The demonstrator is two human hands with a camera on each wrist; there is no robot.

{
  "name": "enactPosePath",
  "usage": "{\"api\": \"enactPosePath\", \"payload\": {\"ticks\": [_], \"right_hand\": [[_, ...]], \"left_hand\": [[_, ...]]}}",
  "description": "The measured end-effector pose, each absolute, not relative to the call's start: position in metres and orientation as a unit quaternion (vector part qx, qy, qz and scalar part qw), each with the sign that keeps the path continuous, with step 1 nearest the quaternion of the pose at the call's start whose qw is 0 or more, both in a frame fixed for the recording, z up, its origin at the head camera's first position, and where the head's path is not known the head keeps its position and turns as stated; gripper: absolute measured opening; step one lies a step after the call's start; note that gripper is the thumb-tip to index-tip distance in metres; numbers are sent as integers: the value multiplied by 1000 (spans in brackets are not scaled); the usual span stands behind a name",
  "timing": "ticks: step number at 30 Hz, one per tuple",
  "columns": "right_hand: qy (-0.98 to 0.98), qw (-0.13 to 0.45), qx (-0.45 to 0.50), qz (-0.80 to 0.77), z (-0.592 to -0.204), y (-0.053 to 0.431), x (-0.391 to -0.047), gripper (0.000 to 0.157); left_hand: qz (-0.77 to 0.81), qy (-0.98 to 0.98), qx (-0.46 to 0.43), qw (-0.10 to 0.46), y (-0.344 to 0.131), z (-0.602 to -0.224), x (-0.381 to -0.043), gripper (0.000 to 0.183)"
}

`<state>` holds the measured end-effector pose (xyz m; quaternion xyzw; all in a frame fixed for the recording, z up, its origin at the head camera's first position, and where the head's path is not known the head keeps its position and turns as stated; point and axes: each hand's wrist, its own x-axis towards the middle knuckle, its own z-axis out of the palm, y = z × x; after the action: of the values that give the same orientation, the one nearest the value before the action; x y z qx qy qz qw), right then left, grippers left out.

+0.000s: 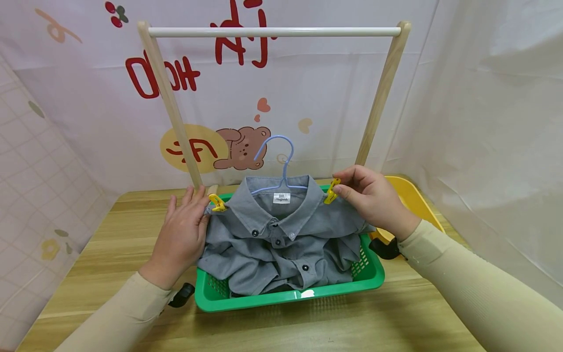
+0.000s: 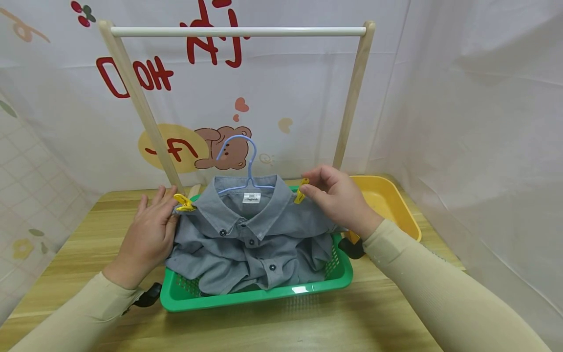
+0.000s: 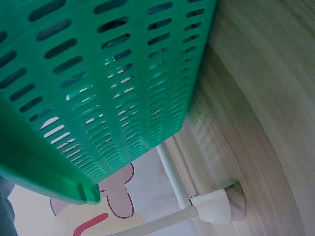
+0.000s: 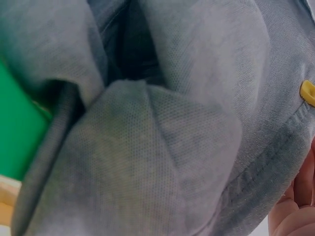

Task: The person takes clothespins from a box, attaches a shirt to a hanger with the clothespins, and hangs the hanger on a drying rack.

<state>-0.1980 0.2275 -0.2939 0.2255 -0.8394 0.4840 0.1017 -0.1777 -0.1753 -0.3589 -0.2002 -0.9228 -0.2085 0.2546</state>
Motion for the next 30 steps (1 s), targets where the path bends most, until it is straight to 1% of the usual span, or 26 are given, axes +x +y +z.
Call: {"api": "enactPosePath", "payload": {"ticks": [30], "right_hand": [[-824, 94, 230, 509, -294, 229, -196, 27]], "left_hand": [[-206, -926, -198, 247, -175, -357, -177, 40]]}}
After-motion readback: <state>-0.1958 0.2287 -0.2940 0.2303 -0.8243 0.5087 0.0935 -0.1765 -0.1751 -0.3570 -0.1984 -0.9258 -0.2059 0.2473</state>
